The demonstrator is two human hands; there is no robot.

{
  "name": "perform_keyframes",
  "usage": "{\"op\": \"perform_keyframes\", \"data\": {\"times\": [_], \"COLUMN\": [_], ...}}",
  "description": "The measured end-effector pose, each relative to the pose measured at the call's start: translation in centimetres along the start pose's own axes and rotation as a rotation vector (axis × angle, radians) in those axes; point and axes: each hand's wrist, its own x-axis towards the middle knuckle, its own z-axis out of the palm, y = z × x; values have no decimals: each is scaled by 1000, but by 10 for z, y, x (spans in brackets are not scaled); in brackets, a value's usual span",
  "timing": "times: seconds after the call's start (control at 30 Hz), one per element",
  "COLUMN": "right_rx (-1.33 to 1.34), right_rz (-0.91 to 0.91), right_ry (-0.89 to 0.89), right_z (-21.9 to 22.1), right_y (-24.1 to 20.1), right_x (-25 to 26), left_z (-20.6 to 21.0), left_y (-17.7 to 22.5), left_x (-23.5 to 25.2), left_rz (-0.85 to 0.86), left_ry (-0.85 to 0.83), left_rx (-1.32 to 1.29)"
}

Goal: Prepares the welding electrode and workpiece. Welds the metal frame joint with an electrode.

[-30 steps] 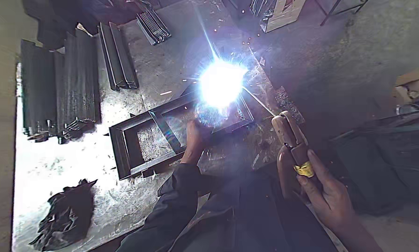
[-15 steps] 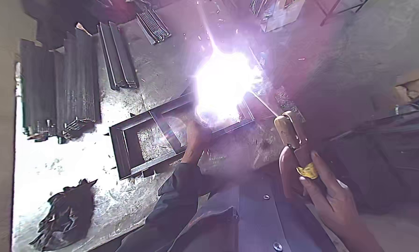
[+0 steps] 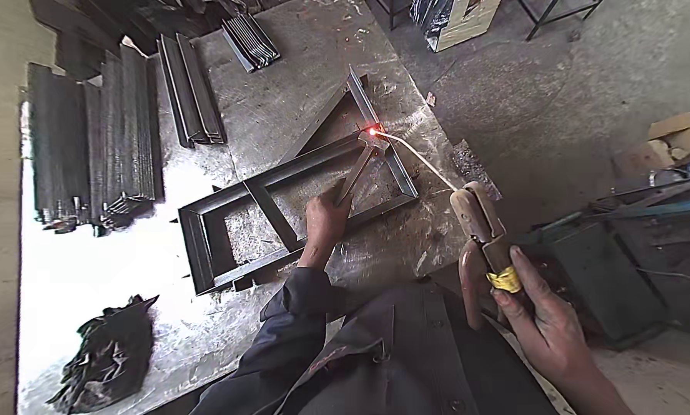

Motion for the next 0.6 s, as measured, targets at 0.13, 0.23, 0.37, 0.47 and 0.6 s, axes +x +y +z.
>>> {"op": "perform_keyframes", "data": {"times": [0.13,0.23,0.37,0.47,0.6], "right_rx": [-59,-76,-46,-53,-60], "right_rz": [-19,-24,-13,-13,-17], "right_ry": [3,15,6,-3,-1], "right_z": [1,2,2,2,3], "right_y": [3,3,4,4,3], "right_x": [3,5,5,5,6], "left_z": [1,1,1,1,2], "left_y": [0,0,1,1,0], "left_x": [1,0,0,0,0], "left_rz": [-17,-42,-41,-39,-56], "left_ry": [-6,-6,3,5,7], "left_rx": [17,-7,-10,3,-20]}}
